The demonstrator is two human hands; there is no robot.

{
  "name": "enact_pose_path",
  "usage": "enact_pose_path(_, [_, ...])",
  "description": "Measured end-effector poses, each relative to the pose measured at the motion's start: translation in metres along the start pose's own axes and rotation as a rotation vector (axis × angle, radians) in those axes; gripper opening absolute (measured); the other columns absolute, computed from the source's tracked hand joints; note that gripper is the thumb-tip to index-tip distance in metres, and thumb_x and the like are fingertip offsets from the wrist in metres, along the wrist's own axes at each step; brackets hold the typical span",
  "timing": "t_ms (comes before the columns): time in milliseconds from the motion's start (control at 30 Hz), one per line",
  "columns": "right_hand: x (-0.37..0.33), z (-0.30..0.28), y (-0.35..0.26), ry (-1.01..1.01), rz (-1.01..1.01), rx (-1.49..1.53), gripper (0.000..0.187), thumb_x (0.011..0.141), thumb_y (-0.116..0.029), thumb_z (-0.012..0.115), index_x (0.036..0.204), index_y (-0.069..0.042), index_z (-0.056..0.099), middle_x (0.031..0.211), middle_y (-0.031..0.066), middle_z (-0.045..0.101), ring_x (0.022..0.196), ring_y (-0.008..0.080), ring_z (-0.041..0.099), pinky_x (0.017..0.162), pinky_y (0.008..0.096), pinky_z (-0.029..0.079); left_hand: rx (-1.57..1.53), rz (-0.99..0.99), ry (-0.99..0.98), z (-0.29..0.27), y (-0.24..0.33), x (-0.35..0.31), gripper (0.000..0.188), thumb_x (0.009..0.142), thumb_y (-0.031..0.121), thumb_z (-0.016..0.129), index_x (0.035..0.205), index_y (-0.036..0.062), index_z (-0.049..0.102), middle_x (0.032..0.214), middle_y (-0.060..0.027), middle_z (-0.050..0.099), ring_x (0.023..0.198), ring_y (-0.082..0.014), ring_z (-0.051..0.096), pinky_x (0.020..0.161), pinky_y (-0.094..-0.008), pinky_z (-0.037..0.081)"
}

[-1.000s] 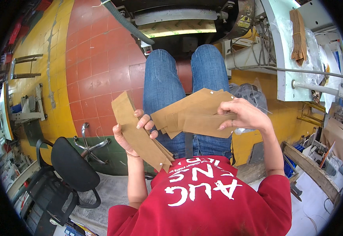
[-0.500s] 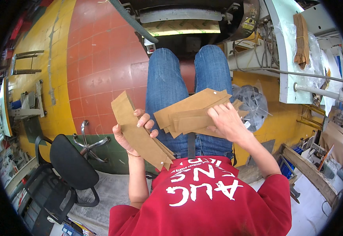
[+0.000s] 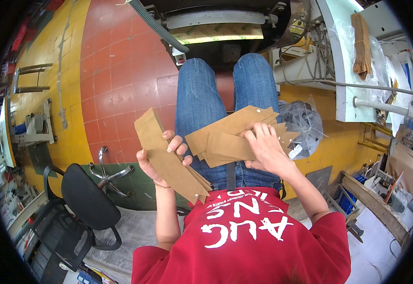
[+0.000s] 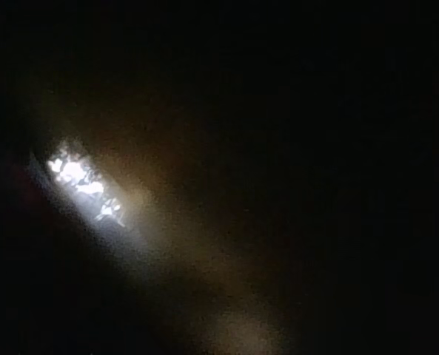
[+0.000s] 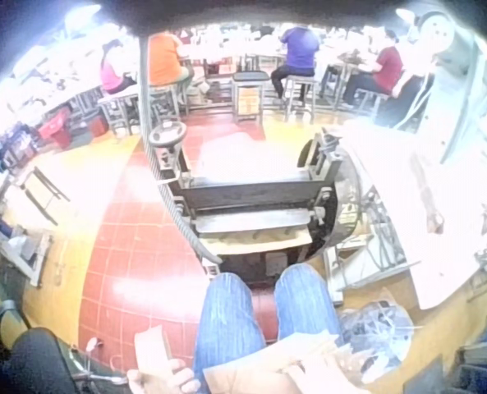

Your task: The person assembles small wooden sticks into a bundle, ties them with a rubber band, and places the bundle on a sewing machine table. They then pick up flat cardboard pieces, fold them, and stack them on a nearby surface.

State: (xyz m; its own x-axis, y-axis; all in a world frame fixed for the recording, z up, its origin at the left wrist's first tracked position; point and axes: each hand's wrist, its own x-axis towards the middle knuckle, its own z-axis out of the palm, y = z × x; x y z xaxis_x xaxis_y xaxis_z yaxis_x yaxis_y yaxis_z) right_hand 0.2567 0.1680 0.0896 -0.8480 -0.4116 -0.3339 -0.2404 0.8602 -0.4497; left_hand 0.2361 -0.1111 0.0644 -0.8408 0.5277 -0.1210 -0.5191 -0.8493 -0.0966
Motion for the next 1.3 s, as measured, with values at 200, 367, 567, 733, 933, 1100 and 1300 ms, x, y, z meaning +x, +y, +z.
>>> enact_pose_path(200, [-0.011, 0.004, -0.009, -0.061, 0.087, 0.042, 0.065, 0.055, -0.017, 0.082, 0.112, -0.006, 0.052, 0.106, 0.0119, 0.050, 0.102, 0.0279, 0.049, 0.088, 0.0397, 0.036, 0.004, -0.005, 0.007, -0.002, -0.001, 0.000, 0.048, 0.080, 0.039, 0.066, 0.112, 0.0145, 0.040, 0.092, -0.0008, 0.038, 0.092, -0.0174, 0.042, 0.077, -0.0398, 0.039])
enact_pose_path(367, [-0.023, 0.019, -0.009, 0.139, -0.026, -0.068, 0.068, 0.056, -0.022, 0.082, 0.116, -0.008, 0.052, 0.099, 0.0096, 0.053, 0.096, 0.0250, 0.052, 0.083, 0.0383, 0.038, 0.005, 0.004, 0.009, -0.001, 0.001, 0.000, 0.049, 0.080, 0.038, 0.065, 0.113, 0.0142, 0.039, 0.092, -0.0010, 0.038, 0.092, -0.0179, 0.041, 0.078, -0.0402, 0.039])
enact_pose_path(567, [-0.028, -0.001, -0.007, -0.045, 0.006, 0.110, 0.071, 0.059, -0.027, 0.079, 0.120, -0.007, 0.050, 0.106, 0.0142, 0.056, 0.102, 0.0312, 0.054, 0.089, 0.0408, 0.041, 0.010, 0.004, 0.014, -0.001, 0.003, -0.001, 0.048, 0.079, 0.038, 0.065, 0.113, 0.0141, 0.040, 0.092, -0.0009, 0.038, 0.093, -0.0176, 0.041, 0.077, -0.0403, 0.039])
enact_pose_path(733, [0.017, -0.044, 0.012, -0.103, -0.143, 0.375, 0.075, 0.059, -0.026, 0.076, 0.124, -0.003, 0.045, 0.113, 0.0194, 0.055, 0.105, 0.0368, 0.054, 0.091, 0.0430, 0.043, 0.018, 0.048, -0.018, 0.002, 0.007, -0.005, 0.049, 0.079, 0.038, 0.065, 0.114, 0.0139, 0.040, 0.092, -0.0005, 0.038, 0.091, -0.0164, 0.041, 0.077, -0.0396, 0.038])
enact_pose_path(933, [0.098, -0.008, 0.003, -0.314, -0.224, 0.170, 0.068, 0.058, -0.024, 0.076, 0.115, 0.002, 0.048, 0.101, 0.0192, 0.054, 0.105, 0.0372, 0.052, 0.092, 0.0451, 0.043, -0.034, 0.109, -0.094, 0.004, 0.012, -0.014, 0.055, 0.077, 0.041, 0.064, 0.115, 0.0117, 0.039, 0.095, -0.0051, 0.038, 0.098, -0.0227, 0.042, 0.081, -0.0442, 0.040])
enact_pose_path(1100, [0.104, 0.003, 0.017, -0.328, -0.223, 0.027, 0.069, 0.056, -0.027, 0.076, 0.113, 0.003, 0.052, 0.107, 0.0195, 0.053, 0.106, 0.0359, 0.052, 0.092, 0.0467, 0.042, -0.018, 0.117, -0.052, 0.001, 0.015, -0.022, 0.053, 0.078, 0.041, 0.064, 0.115, 0.0123, 0.040, 0.095, -0.0037, 0.038, 0.096, -0.0206, 0.041, 0.080, -0.0428, 0.039])
enact_pose_path(1300, [0.110, 0.004, 0.032, -0.277, -0.253, 0.260, 0.073, 0.057, -0.030, 0.075, 0.116, 0.005, 0.051, 0.105, 0.0213, 0.055, 0.103, 0.0367, 0.054, 0.090, 0.0420, 0.046, 0.023, 0.079, -0.043, -0.003, 0.012, -0.013, 0.053, 0.078, 0.040, 0.065, 0.116, 0.0130, 0.040, 0.095, -0.0025, 0.039, 0.095, -0.0187, 0.041, 0.080, -0.0413, 0.039])
